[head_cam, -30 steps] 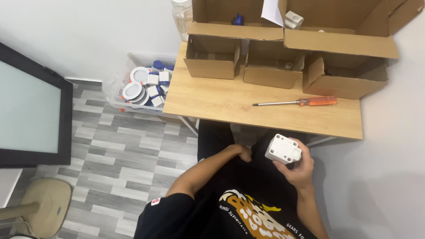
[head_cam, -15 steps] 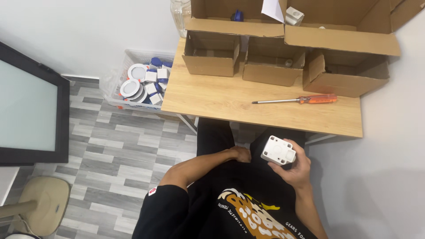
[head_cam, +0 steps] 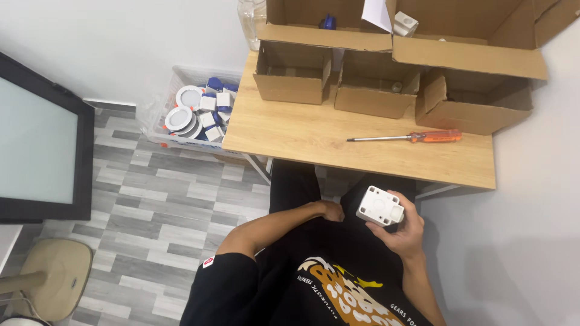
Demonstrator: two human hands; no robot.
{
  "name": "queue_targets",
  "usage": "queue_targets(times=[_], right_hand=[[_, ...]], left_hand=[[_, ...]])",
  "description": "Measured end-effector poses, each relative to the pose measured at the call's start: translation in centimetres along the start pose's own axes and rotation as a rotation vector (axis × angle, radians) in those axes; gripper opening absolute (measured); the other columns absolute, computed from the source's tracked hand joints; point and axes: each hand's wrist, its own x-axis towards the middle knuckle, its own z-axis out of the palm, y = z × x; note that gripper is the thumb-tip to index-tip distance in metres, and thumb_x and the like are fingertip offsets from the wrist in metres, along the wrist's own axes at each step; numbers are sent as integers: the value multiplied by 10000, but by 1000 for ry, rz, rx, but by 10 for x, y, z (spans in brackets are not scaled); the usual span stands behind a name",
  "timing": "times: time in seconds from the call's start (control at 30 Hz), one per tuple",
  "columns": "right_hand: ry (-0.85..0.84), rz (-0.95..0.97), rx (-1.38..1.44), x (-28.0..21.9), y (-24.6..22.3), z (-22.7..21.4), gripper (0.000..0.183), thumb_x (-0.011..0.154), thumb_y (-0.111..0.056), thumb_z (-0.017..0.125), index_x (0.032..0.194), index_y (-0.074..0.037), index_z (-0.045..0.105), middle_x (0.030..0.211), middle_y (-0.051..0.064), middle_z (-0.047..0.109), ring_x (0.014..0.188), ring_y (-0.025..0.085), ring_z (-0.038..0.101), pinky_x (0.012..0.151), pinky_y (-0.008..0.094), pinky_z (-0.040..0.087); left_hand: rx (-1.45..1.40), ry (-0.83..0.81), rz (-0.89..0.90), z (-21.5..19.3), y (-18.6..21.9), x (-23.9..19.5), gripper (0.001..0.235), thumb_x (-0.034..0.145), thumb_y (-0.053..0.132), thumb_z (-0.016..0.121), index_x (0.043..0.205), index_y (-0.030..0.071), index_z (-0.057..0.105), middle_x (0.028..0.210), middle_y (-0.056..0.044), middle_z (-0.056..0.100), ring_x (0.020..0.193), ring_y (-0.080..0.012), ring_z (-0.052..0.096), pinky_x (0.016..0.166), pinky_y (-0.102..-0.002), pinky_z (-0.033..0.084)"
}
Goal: The person assembles electrical outlet components by placing a blue socket onto a white plastic base and using a screwdriver to tighten the screws.
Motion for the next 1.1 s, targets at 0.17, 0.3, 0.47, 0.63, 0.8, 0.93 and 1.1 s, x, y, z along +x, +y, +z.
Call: queue_targets(times=[0.17, 0.3, 0.47, 0.63, 0.8, 0.93, 1.1], right_hand=[[0, 3, 5, -4, 4, -1, 850, 720, -236, 983, 1411, 80, 601, 1225, 204, 775, 1076, 315, 772, 915, 444, 631], [7, -4, 15, -8, 6, -1, 843, 718, -231, 983, 1404, 79, 604, 1223, 199, 779, 1076, 313, 776, 911, 446, 637], [16, 6, 14, -11, 5, 0, 840, 721, -243, 982, 1401, 75, 605, 1211, 199, 782, 1066, 314, 777, 910, 453, 639], [32, 15, 16, -18, 6, -4, 844, 717, -245, 985, 1402, 72, 608, 1201, 191, 785, 1048, 298, 780, 894, 438, 640], [42, 21, 31, -18, 8, -4, 835, 726, -257, 980, 1405, 62, 611, 1185, 183, 784, 1039, 288, 780, 886, 436, 645], [53, 11, -1, -17, 11, -6, 841, 719, -272, 990, 1391, 67, 616, 1184, 187, 786, 1023, 297, 783, 869, 430, 647], [56, 7, 3, -16, 10, -7, 839, 717, -270, 989, 1389, 63, 612, 1184, 186, 785, 1022, 290, 783, 869, 428, 650]], left_hand=[[-16, 133, -92, -10, 26, -31, 501, 910, 429, 655, 1129, 15, 833, 1061, -259, 801, 1017, -447, 770, 820, -576, 633], [-51, 198, -192, -5, 17, -13, 465, 909, 377, 638, 1120, 13, 836, 1025, -243, 803, 990, -424, 776, 787, -551, 632], [-11, 235, -256, -13, 19, -5, 461, 887, 379, 665, 1120, 21, 838, 1011, -233, 811, 968, -409, 793, 773, -548, 644], [-41, 81, -170, -9, 16, -7, 584, 875, 411, 665, 1225, -36, 805, 1138, -290, 795, 1045, -451, 769, 826, -584, 639], [-27, -175, -34, -9, 9, -4, 850, 873, 539, 715, 1425, -106, 683, 1411, -391, 674, 1309, -582, 625, 1100, -672, 543], [65, -95, 5, 12, -17, 32, 635, 915, 452, 655, 1204, -95, 796, 1120, -334, 784, 1052, -499, 737, 946, -594, 609], [28, 162, -125, -9, 19, -23, 412, 942, 409, 616, 860, 65, 828, 796, -167, 776, 795, -348, 747, 716, -451, 585]])
